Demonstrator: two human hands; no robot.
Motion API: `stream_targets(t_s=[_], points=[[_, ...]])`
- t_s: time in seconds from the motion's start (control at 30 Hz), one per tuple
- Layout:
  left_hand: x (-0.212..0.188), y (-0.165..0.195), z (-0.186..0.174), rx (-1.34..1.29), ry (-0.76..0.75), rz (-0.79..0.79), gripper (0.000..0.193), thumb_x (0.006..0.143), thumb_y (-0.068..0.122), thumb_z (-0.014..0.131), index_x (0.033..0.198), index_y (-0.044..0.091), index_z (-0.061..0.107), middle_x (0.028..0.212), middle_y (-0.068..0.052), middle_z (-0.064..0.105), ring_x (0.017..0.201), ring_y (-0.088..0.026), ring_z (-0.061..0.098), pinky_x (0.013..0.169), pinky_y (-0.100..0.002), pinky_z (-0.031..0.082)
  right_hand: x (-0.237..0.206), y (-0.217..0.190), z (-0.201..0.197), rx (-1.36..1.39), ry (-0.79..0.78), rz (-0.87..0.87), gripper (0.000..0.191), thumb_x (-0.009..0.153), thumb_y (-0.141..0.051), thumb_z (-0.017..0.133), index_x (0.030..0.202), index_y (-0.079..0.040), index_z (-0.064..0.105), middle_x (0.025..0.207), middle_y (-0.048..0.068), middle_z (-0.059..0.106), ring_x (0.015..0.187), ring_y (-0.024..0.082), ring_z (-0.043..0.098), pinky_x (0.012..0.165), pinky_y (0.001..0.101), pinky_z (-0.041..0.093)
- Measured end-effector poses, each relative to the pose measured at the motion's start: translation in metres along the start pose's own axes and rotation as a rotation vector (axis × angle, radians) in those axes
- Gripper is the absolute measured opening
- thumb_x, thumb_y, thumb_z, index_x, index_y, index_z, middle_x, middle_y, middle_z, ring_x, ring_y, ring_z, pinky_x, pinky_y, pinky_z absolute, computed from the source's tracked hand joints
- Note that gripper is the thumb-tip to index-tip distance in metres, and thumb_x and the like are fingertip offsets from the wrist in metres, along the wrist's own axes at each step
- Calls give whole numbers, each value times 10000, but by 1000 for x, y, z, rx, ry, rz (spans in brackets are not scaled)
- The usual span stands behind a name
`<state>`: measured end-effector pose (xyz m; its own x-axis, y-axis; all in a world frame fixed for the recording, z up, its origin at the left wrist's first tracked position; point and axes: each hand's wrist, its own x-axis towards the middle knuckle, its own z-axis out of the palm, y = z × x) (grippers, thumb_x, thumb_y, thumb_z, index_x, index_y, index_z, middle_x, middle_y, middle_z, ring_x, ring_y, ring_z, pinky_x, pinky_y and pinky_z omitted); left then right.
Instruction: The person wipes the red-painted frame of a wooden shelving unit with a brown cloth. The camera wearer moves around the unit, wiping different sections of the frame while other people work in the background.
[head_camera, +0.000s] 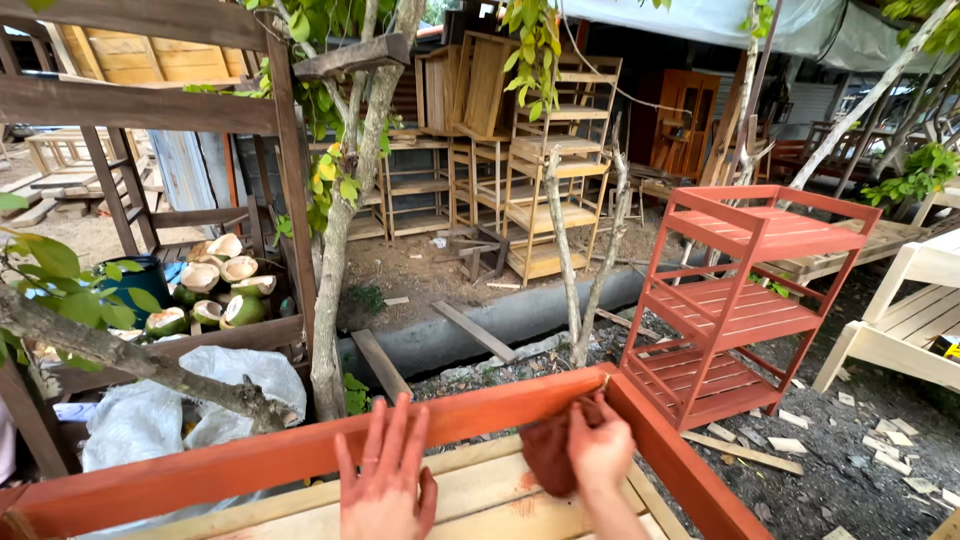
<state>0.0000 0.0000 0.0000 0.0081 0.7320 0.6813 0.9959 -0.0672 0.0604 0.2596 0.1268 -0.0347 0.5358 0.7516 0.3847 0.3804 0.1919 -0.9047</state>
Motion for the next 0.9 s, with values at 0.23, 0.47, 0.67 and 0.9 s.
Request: stream_targets(t_s=[0.23, 0.47, 0.67, 0.9], points=[[28, 26, -21, -81, -122, 80, 1015, 680, 254, 786, 1585, 220, 328, 1685, -59, 238, 1543, -302, 163, 1134, -685, 126, -18, 0, 6, 78, -81, 33, 416, 829, -165, 779, 1215, -15, 737, 974, 115, 826, 919, 160, 762, 841, 308, 559], [41, 34, -37, -37, -308, 14, 1151, 671, 250, 854, 1644, 272, 239, 1727, -58, 181, 1548, -318, 92, 1130, -717, 67, -22, -5, 11, 214, -35, -56, 270, 924, -191, 753, 1108, 4, 723, 888, 85, 770, 814, 153, 709, 799, 339, 549], [46, 39, -34, -62, -289, 16, 1187, 633, 176, 857, 1649, 272, 250, 1679, -45, 205, 1559, -304, 119, 1156, -698, 79, -54, -12, 25, -41, -163, -208, 423, 805, -163, 799, 1217, -95, 735, 887, 71, 710, 802, 143, 707, 749, 317, 571], [40, 41, -33, -124, -256, 20, 1174, 625, 144, 846, 1637, 261, 263, 1721, -67, 214, 1551, -314, 128, 1138, -712, 76, -23, -15, 4, -113, 11, 24, 392, 849, -146, 805, 1231, -88, 743, 966, 145, 756, 895, 219, 724, 806, 335, 541]])
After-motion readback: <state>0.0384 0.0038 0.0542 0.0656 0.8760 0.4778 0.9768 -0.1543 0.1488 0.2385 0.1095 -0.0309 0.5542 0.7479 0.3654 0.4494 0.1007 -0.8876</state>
